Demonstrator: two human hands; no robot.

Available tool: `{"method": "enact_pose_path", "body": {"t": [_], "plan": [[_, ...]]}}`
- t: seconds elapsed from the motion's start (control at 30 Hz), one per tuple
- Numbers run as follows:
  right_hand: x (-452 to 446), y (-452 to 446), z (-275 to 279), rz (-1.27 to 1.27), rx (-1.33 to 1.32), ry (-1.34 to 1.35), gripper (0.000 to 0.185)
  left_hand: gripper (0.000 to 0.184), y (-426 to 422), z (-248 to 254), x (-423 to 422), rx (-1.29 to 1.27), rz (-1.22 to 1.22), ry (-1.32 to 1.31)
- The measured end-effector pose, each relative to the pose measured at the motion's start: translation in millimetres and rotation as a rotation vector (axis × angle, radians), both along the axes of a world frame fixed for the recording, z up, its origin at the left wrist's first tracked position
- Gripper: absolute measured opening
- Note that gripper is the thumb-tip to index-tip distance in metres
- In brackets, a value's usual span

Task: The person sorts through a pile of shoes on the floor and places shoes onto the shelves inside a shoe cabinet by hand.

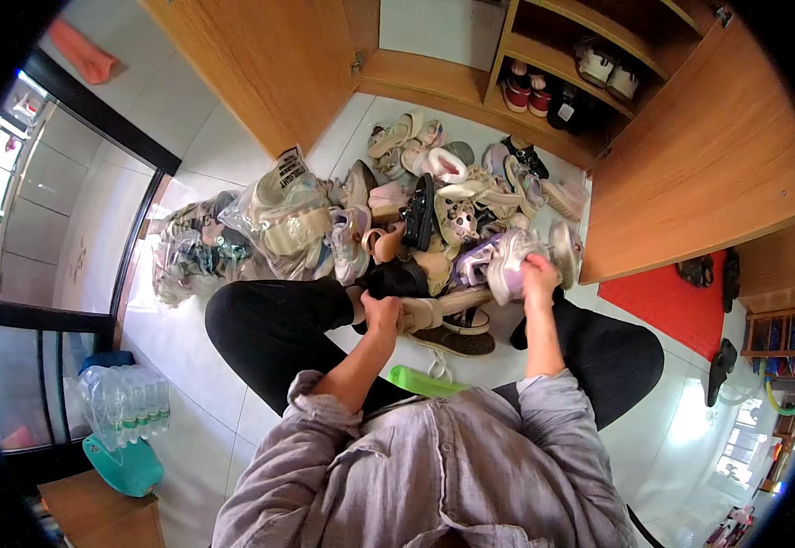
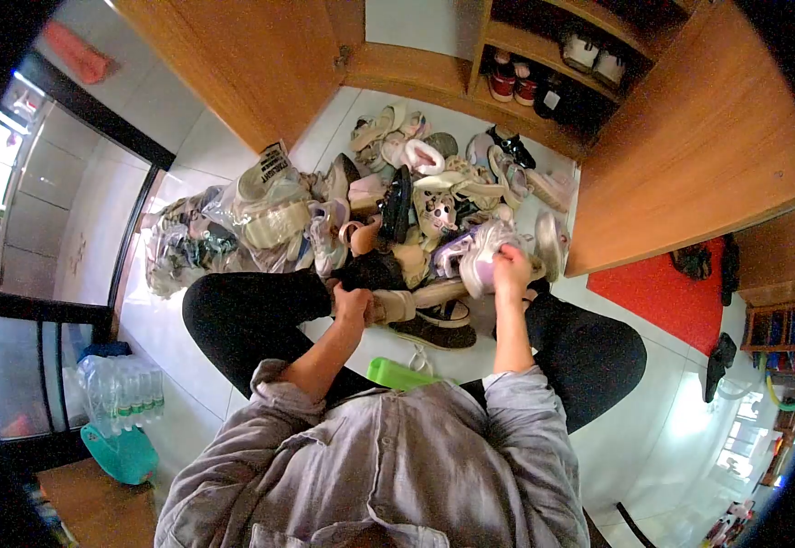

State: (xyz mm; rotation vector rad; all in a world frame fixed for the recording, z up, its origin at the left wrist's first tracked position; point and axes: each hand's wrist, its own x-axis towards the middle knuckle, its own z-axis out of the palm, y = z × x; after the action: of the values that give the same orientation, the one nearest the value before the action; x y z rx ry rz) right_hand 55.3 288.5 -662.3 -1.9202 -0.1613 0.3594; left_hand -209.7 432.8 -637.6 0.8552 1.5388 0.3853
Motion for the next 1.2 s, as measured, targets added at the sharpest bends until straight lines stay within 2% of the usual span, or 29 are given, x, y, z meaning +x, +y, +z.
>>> {"method": "enact_pose_path", "body": {"t": [0.07, 0.1, 0.17, 0.2, 0.27, 0.33, 0.37, 0.4, 0.47, 0.5, 0.53, 0.57, 0.6, 0.67, 0.7, 0.73, 0.77, 0.8, 0.87, 0.93, 0.97, 1.0, 1.03, 1.07, 1.1, 1.2], "plan": [[7, 2, 25, -0.067, 0.069, -0.133, 0.026, 0.073, -4, 26, -1, 0.018, 0.014, -0.129], [4, 4, 47, -0.067, 0.010, -0.200, 0.025, 0.070, -9, 50, -1, 0.058, -0.047, -0.118], [-12, 16, 86, -0.060, -0.114, -0.338, 0.025, 0.068, -24, 59, -3, 0.220, -0.137, -0.158], [-18, 18, 83, -0.016, -0.042, -0.417, 0.025, 0.068, -32, 63, -5, 0.300, -0.182, -0.179], [-30, 22, 79, 0.098, -0.263, -0.550, 0.023, 0.061, -45, 80, -2, 0.469, -0.234, -0.257], [-39, 20, 63, 0.322, -0.478, -0.394, 0.023, 0.060, -50, 94, 6, 0.668, -0.306, -0.308], [-39, 16, 33, 0.388, -0.517, -0.444, 0.025, 0.060, -50, 96, 12, 0.741, -0.353, -0.277], [-38, 12, 11, 0.408, -0.373, -0.520, 0.029, 0.062, -48, 83, 18, 0.911, -0.473, -0.174], [-46, 22, 41, 0.436, -0.362, -0.527, 0.028, 0.062, -43, 91, 38, 1.230, -0.729, 0.013], [-48, 25, 40, 0.453, -0.325, -0.505, 0.027, 0.061, -40, 65, 47, 0.962, -0.763, -0.130], [-49, 26, 37, 0.465, -0.289, -0.485, 0.027, 0.061, -45, 57, 52, 0.911, -0.676, -0.275], [-47, 26, 33, 0.472, -0.256, -0.465, 0.026, 0.057, -44, 48, 54, 0.983, -0.693, -0.237], [-45, 21, 28, 0.539, -0.364, -0.512, 0.030, 0.053, -43, 39, 56, 1.052, -0.711, -0.199], [-47, 16, 32, 0.620, -0.453, -0.645, 0.026, 0.045, -42, 25, 50, 0.794, -0.534, -0.291], [-49, 18, 35, 0.634, -0.450, -0.604, 0.026, 0.040, -40, 13, 48, 0.767, -0.360, -0.270], [-48, 19, 33, 0.625, -0.455, -0.600, 0.027, 0.039, -32, 10, 44, 0.760, -0.256, -0.200], [-48, 21, 29, 0.619, -0.456, -0.598, 0.028, 0.036, -19, 7, 40, 0.941, -0.189, -0.019], [-48, 24, 26, 0.616, -0.456, -0.597, 0.029, 0.036, -12, 5, 32, 1.004, -0.168, 0.165], [-47, 27, 33, 0.654, -0.416, -0.529, 0.042, 0.039, 2, -7, 26, 0.959, 0.040, 0.460], [-49, 30, 44, 0.648, -0.380, -0.446, 0.049, 0.045, 11, -14, 22, 0.594, 0.089, 0.559], [-50, 33, 50, 0.638, -0.317, -0.370, 0.061, 0.049, 14, -15, 20, 0.408, 0.109, 0.599], [-53, 36, 56, 0.634, -0.248, -0.337, 0.064, 0.051, 17, -47, 12, 0.349, 0.142, 0.490], [-58, 40, 67, 0.628, -0.182, -0.304, 0.067, 0.054, 20, -108, -1, 0.288, 0.174, 0.379], [-61, 44, 76, 0.621, -0.116, -0.271, 0.071, 0.056, 24, -135, -8, 0.134, 0.234, 0.258], [-62, 45, 80, 0.733, -0.174, -0.319, 0.074, 0.058, 29, -160, -16, -0.025, 0.298, 0.155], [-76, 46, 76, 0.827, -0.480, -0.474, 0.077, 0.054, 27, -144, -18, 0.080, 0.027, 0.196]]}}
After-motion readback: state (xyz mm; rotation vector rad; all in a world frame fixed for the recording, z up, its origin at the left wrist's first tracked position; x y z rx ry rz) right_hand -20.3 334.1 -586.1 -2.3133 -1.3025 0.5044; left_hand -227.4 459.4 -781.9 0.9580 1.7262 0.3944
